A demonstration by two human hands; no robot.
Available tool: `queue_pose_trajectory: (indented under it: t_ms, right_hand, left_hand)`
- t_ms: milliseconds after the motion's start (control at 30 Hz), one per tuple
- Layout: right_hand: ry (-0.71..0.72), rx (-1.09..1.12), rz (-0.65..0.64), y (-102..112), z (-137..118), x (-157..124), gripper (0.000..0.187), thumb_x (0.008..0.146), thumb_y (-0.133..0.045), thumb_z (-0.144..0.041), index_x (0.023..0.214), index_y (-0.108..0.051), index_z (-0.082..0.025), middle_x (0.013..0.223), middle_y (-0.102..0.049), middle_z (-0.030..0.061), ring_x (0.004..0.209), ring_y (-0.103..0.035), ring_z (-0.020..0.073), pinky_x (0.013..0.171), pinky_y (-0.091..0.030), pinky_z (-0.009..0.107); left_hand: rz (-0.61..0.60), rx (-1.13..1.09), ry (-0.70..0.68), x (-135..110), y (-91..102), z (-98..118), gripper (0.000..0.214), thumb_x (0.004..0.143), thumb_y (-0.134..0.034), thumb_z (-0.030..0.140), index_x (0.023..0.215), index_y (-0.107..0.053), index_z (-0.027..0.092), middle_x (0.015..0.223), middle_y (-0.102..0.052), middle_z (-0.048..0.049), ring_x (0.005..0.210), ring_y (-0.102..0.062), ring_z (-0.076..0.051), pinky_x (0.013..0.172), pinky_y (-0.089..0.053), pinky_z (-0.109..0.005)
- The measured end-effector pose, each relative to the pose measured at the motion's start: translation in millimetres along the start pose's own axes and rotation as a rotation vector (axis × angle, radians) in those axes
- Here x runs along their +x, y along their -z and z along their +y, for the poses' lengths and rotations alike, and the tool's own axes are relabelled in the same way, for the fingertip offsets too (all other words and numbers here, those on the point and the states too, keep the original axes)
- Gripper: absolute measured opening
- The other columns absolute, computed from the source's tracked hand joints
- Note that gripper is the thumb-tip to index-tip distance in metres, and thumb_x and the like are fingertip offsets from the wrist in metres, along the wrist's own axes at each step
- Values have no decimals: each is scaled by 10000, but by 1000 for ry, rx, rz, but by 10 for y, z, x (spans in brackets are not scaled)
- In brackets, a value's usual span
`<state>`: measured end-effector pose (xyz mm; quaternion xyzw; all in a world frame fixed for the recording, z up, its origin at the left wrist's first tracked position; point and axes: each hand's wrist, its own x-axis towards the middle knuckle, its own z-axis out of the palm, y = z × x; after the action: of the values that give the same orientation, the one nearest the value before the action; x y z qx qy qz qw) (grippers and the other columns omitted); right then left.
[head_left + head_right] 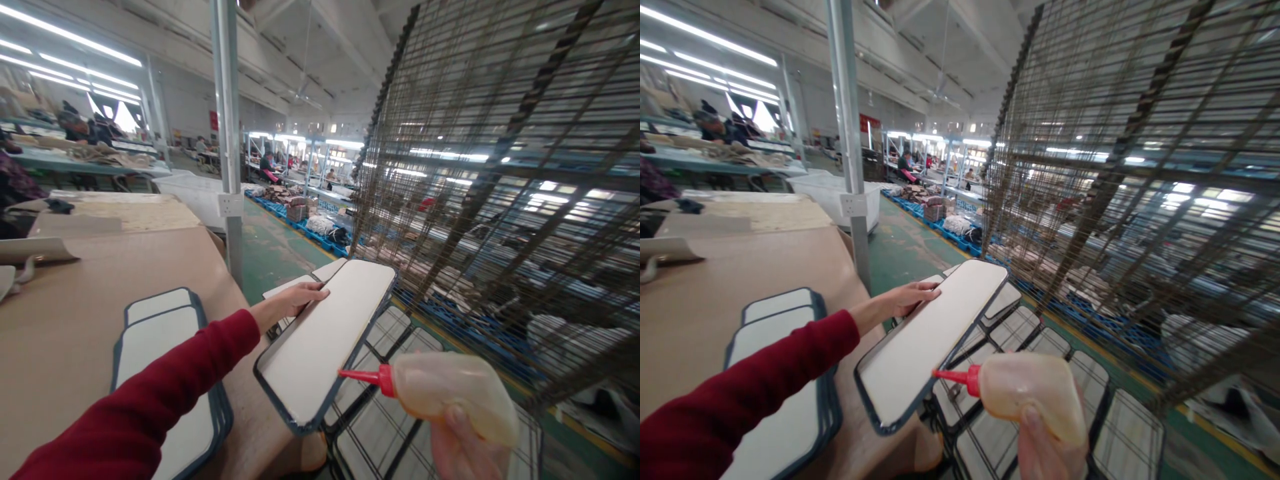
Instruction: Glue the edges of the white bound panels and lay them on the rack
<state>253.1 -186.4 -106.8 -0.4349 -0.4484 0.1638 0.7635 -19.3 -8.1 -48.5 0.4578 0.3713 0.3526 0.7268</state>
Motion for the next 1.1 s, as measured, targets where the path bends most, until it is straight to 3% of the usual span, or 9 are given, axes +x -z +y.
queue_pose_trajectory:
  t_ms: [200,367,500,567,667,767,833,967,1100]
  right_hand:
    - [-136,121,-7,-194,-203,-68,609,659,-792,-327,1207,-568,-187,883,-708,73,737,-684,248,651,-589,361]
    - [-207,189,-76,-210,-110,-201,713,649,-794,-300,1291,-506,-187,979,-705,122,835,-689,315,720,-587,464]
    - [-348,306,-121,-313,-157,-416,751,658,-786,-358,1327,-475,-219,1144,-659,144,975,-659,343,793,-570,497]
    - [-414,339,-60,-363,-235,-422,675,718,-735,-418,1326,-482,-272,1248,-616,113,1063,-627,331,830,-563,492]
    - [-464,368,150,-388,-374,-176,527,770,-645,-510,1239,-569,-283,1282,-601,74,1117,-599,314,835,-567,480]
    - [-363,395,354,-351,-532,251,533,697,-701,-518,1151,-631,-246,1264,-610,62,1168,-560,309,962,-496,508]
    - [-229,407,398,-300,-644,517,572,617,-775,-480,1122,-642,-248,1234,-623,47,1177,-548,303,1028,-434,529]
    - [5,404,344,-184,-831,860,589,551,-822,-447,1074,-651,-237,1135,-657,63,1081,-598,305,979,-459,561]
    - [68,404,241,-100,-926,993,674,505,-856,-458,1106,-642,-241,1098,-666,98,1012,-624,329,936,-454,612]
  left_hand:
    - [45,23,2,28,76,50,759,555,-883,326,1230,-586,146,940,-746,-100,744,-690,-226,678,-552,-319]
    - [39,-8,-17,50,147,75,723,561,-880,305,1210,-608,138,875,-751,-94,709,-693,-227,704,-548,-332]
    - [139,-16,-29,88,199,94,698,548,-882,312,1175,-628,136,820,-750,-78,645,-681,-211,662,-544,-317]
    - [195,-2,-51,85,215,104,686,558,-874,316,1172,-630,134,804,-749,-72,624,-673,-200,635,-539,-302]
    - [209,30,-119,13,236,102,702,581,-859,335,1209,-612,141,818,-751,-68,643,-672,-192,617,-533,-281]
    - [141,108,-199,-128,268,78,741,604,-838,402,1260,-590,161,861,-753,-66,675,-680,-193,604,-521,-257]
    - [62,168,-216,-239,286,67,775,640,-811,435,1321,-545,178,932,-750,-69,717,-688,-199,635,-525,-257]
    - [-8,268,-187,-459,260,94,798,684,-770,459,1392,-480,230,1034,-736,-57,832,-694,-235,697,-539,-280]
    - [-1,325,-173,-613,169,175,735,672,-773,456,1342,-546,259,1119,-713,-43,924,-681,-268,746,-544,-297]
